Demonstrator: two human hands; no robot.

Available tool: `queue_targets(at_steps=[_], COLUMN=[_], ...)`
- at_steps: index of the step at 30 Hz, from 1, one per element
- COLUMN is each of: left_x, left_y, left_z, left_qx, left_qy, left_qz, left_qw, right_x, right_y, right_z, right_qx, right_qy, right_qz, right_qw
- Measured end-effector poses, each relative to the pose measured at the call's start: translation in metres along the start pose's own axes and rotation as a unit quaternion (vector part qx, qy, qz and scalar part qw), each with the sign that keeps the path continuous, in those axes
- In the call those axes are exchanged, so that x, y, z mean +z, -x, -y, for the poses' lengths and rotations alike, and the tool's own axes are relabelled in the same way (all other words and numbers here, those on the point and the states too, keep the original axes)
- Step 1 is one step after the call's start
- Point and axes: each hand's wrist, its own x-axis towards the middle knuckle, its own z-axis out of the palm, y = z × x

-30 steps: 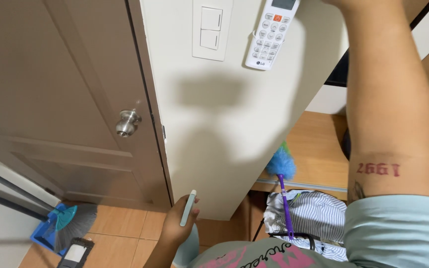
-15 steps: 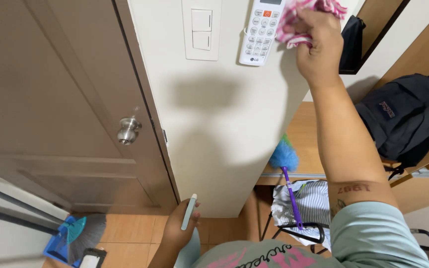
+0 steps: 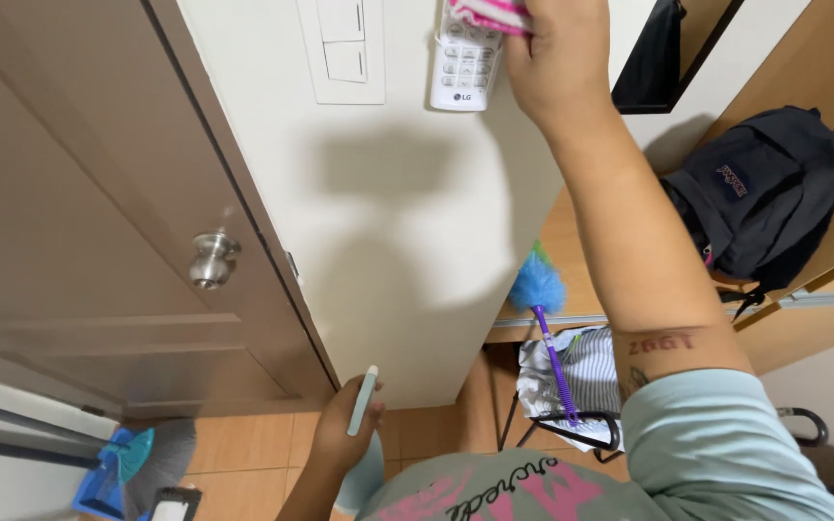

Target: The person cleans a wall unit, light switch, and door handle using a spray bottle and a cloth.

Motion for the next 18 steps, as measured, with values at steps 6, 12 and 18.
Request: queue_targets(at_steps=[6, 12, 18], left_x=[0.007, 0.013, -0.002], left_y=[-0.025, -0.038, -0.052], left_z=[-0.028, -0.025, -0.025], left_qx=[-0.002, 0.002, -0.003], left_qy=[-0.017, -0.005, -0.032], left_qz=[-0.018, -0.027, -0.001], left_qw=[1.0, 1.0, 0.999], right_x=[-0.004, -0.005, 0.01], right_y=[0.007, 0.003, 0.009], right_z=[0.011, 0.012, 0.026], right_qx=[-0.038, -0.097, -0.05], right_qy=[-0.032, -0.008, 0.033], right_qz=[0.009, 0.055, 0.029], right_qw=[0.999, 0.994, 0.998])
